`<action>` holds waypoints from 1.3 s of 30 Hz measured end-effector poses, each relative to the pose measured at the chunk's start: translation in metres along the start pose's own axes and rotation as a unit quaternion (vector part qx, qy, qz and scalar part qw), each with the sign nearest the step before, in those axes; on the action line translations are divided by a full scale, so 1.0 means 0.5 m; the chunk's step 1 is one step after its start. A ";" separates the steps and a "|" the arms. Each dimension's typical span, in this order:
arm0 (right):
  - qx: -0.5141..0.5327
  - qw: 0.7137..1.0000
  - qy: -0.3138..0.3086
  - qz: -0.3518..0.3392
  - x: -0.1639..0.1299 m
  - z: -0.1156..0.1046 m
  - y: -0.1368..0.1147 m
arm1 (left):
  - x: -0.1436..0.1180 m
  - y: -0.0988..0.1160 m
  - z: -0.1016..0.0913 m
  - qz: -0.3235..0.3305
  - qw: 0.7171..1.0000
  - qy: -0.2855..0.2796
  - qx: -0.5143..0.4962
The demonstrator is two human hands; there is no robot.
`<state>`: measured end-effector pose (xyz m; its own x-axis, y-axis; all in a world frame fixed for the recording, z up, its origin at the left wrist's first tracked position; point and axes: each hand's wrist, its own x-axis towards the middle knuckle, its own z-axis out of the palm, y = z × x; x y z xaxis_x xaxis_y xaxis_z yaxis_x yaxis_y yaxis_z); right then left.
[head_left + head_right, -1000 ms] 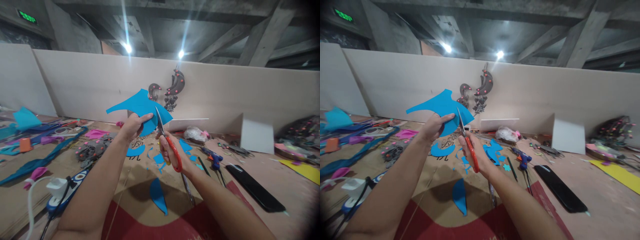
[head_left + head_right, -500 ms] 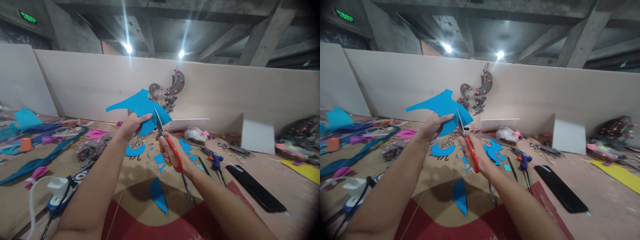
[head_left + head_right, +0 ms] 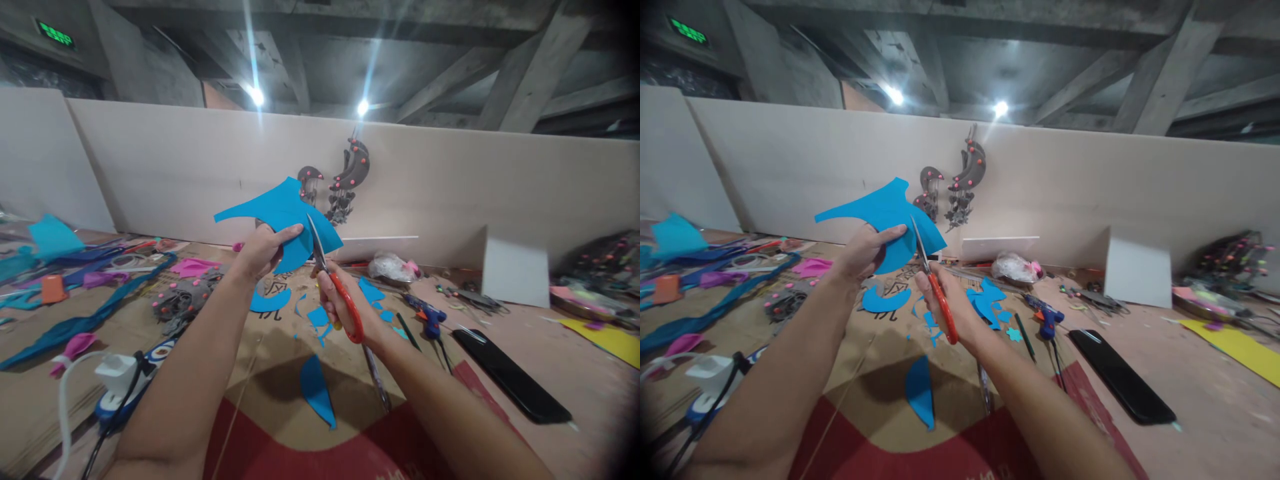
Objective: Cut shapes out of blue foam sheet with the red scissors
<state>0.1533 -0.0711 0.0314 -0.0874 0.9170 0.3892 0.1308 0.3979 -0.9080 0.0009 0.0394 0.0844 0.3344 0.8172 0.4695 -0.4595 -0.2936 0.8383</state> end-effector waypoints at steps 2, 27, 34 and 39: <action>-0.006 1.000 0.006 -0.008 0.000 -0.001 0.002 | -0.003 0.002 0.002 -0.015 1.000 -0.004 0.003; 0.009 1.000 0.001 0.023 -0.003 0.002 -0.006 | -0.002 0.011 -0.008 -0.009 1.000 -0.017 0.006; -0.018 1.000 -0.012 0.007 0.001 -0.004 0.004 | 0.002 0.003 -0.014 0.009 1.000 -0.029 -0.009; -0.047 0.999 -0.012 -0.010 0.003 -0.008 0.010 | -0.001 0.003 -0.014 -0.027 0.999 -0.040 -0.006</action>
<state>0.1578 -0.0674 0.0280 -0.1143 0.9081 0.4029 0.2203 0.4186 -0.8810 -0.0056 0.0420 0.0836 0.4244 0.7891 0.4441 -0.4476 -0.2436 0.8604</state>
